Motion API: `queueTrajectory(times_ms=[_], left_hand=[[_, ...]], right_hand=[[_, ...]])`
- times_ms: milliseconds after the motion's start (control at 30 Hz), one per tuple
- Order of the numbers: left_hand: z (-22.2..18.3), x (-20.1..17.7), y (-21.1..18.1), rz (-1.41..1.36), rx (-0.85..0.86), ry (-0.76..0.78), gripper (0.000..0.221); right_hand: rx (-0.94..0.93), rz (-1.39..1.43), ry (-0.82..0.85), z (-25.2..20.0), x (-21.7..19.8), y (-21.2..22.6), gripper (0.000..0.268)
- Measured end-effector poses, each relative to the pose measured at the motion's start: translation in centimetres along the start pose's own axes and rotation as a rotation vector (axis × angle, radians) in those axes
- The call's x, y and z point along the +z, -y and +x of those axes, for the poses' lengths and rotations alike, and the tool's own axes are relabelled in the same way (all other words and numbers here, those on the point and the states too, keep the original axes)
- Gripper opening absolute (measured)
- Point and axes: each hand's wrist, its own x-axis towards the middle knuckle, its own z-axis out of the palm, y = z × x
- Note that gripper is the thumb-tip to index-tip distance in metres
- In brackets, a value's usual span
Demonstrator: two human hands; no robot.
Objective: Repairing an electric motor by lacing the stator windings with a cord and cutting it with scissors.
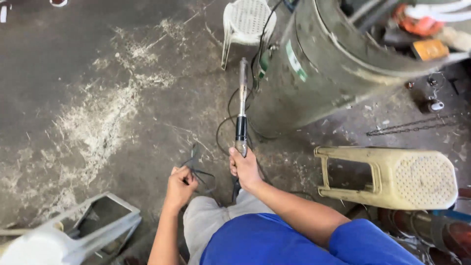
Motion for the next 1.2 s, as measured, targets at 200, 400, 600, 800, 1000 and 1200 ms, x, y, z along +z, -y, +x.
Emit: queueTrajectory(times_ms=[200,400,600,800,1000,1200], left_hand=[[9.6,-5.7,7.9,0.292,0.162,0.024,0.05],[20.9,-18.8,24.1,0.32,-0.614,0.161,0.081],[38.4,-24.8,16.9,0.061,-0.706,0.021,0.06],[53.1,-19.0,14.4,-0.285,-0.522,0.178,0.027],[60.7,-14.3,9.8,0.125,-0.412,0.61,0.03],[65.1,-6.4,13.4,0.11,-0.31,0.785,0.037]], right_hand=[[0.016,0.026,-0.171,15.9,5.2,0.1,0.024],[0.009,0.056,-0.444,28.6,11.3,3.7,0.025],[-0.041,0.223,-0.628,36.2,13.9,6.4,0.026],[0.024,0.272,-0.781,45.9,9.4,5.0,0.023],[0.032,0.286,-0.875,55.5,4.7,5.8,0.031],[0.111,-0.166,-1.037,64.0,-2.4,6.3,0.052]])
